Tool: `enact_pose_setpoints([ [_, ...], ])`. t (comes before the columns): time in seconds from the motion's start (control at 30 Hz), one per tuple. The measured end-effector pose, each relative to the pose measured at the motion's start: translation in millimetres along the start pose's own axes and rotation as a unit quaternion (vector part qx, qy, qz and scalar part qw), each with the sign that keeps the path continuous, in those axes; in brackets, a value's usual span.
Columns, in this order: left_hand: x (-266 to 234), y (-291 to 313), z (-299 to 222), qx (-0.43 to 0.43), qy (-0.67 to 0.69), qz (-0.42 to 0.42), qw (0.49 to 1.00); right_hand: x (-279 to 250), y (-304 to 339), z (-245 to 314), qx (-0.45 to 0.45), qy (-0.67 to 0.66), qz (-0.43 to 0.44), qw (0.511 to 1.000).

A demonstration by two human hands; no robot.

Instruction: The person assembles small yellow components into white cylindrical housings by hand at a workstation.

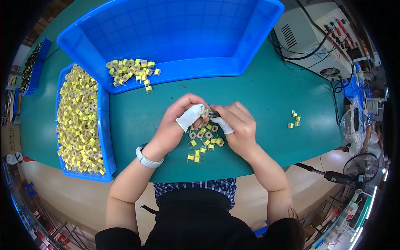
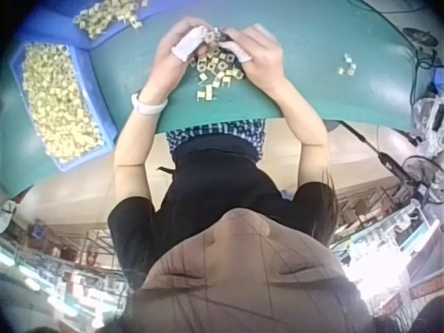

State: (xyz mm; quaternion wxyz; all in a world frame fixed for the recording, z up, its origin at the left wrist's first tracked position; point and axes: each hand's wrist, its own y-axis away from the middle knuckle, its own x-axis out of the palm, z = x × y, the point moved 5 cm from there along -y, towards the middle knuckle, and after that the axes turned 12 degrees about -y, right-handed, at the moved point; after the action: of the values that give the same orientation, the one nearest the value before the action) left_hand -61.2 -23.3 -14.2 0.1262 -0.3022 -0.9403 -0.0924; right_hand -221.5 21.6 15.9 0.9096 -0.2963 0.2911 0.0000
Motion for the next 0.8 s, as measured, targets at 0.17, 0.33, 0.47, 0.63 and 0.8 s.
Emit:
enact_pose_setpoints([
  [0.17, -1.2, 0.0, 1.2, -0.016, -0.028, 0.005, 0.999, 0.0, 0.0, 1.5, -0.01, 0.014, -0.002, 1.0],
  [0.33, -3.7, -0.1, 2.1, -0.043, -0.001, 0.0, 0.999, -0.3, -2.0, 2.0, -0.011, 0.009, -0.01, 1.0],
  [0.47, -0.6, -0.8, 1.2, -0.033, -0.037, 0.01, 0.999, 0.1, -1.5, 2.1, -0.015, 0.007, -0.007, 1.0],
  [0.63, 0.2, 0.1, -0.3, -0.056, -0.059, -0.007, 0.997, 0.9, -0.9, 3.4, -0.017, 0.005, 0.004, 1.0],
  [0.8, -19.5, -1.3, -8.5, -0.098, 0.05, -0.046, 0.993, -1.0, -1.6, 2.2, 0.005, -0.006, 0.003, 1.0],
])
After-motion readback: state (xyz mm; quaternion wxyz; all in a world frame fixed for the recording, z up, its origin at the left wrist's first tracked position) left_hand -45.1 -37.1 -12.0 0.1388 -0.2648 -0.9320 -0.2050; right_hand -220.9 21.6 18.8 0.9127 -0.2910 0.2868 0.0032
